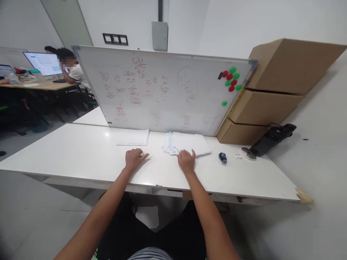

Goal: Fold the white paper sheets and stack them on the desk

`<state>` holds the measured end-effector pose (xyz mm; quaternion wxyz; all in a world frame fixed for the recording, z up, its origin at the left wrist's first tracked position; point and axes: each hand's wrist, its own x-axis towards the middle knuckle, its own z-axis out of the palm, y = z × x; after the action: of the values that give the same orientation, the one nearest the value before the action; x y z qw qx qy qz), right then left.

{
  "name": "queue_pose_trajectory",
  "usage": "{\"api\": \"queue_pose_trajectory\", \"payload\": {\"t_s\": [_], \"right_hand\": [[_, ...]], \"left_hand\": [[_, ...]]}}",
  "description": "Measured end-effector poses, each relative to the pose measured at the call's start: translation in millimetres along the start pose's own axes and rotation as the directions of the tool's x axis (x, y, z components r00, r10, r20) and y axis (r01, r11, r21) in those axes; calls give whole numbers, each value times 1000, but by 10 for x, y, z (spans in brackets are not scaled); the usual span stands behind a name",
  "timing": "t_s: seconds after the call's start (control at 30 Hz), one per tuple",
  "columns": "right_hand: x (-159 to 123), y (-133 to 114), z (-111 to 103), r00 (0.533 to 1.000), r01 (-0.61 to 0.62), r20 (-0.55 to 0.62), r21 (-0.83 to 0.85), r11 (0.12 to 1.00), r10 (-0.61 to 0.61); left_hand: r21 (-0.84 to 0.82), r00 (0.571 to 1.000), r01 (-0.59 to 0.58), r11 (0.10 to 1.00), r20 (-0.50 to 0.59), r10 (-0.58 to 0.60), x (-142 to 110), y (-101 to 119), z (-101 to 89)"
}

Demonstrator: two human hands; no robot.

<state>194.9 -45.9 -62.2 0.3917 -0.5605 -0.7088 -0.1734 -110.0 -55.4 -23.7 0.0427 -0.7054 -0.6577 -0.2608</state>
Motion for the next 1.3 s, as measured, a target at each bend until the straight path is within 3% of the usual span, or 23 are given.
{"api": "queue_pose_trajectory", "payload": {"t_s": [0.1,0.33,0.53,0.67,0.8,0.9,0.97,1.03,1.1,1.13,1.2,1.3], "right_hand": [[-1,15,15,1000,-13,-18,37,999,13],[36,8,-28,981,-189,31,-4,982,189],[36,6,-18,975,-215,47,-8,977,215],[47,6,-8,977,-200,66,-13,980,201],[113,-17,-108,977,-204,-57,63,977,208],[72,-176,-315,984,-105,-129,128,986,121],[-73,-405,-511,990,6,-143,159,987,17],[-316,-722,-729,986,122,-137,211,970,-94],[-612,-1077,-929,983,178,-107,308,935,-152],[-760,-1244,-1010,979,204,-82,362,910,-187],[-1019,-1512,-1128,972,211,-2,455,865,-236],[-1280,-1660,-1218,934,183,165,541,821,-317]], "left_hand": [[-21,999,-32,999,-20,32,-4,-14,7],[-32,999,-36,999,-17,35,-6,-9,6],[-28,1000,-12,1000,-1,12,-1,9,-5],[-10,1000,-9,1000,-1,9,-9,7,14],[-19,1000,-13,1000,-18,13,22,-11,0],[-102,996,-63,993,-72,55,8,65,-101],[-265,988,-136,955,-104,112,-100,225,-210],[-506,993,-121,854,-66,101,-333,479,-339],[-767,997,83,636,65,-52,-677,766,-464],[-850,973,232,473,211,-98,-869,888,-515],[-855,872,489,176,477,-106,-1236,1032,-578],[-764,744,643,-56,640,-189,-1615,954,-582]]}}
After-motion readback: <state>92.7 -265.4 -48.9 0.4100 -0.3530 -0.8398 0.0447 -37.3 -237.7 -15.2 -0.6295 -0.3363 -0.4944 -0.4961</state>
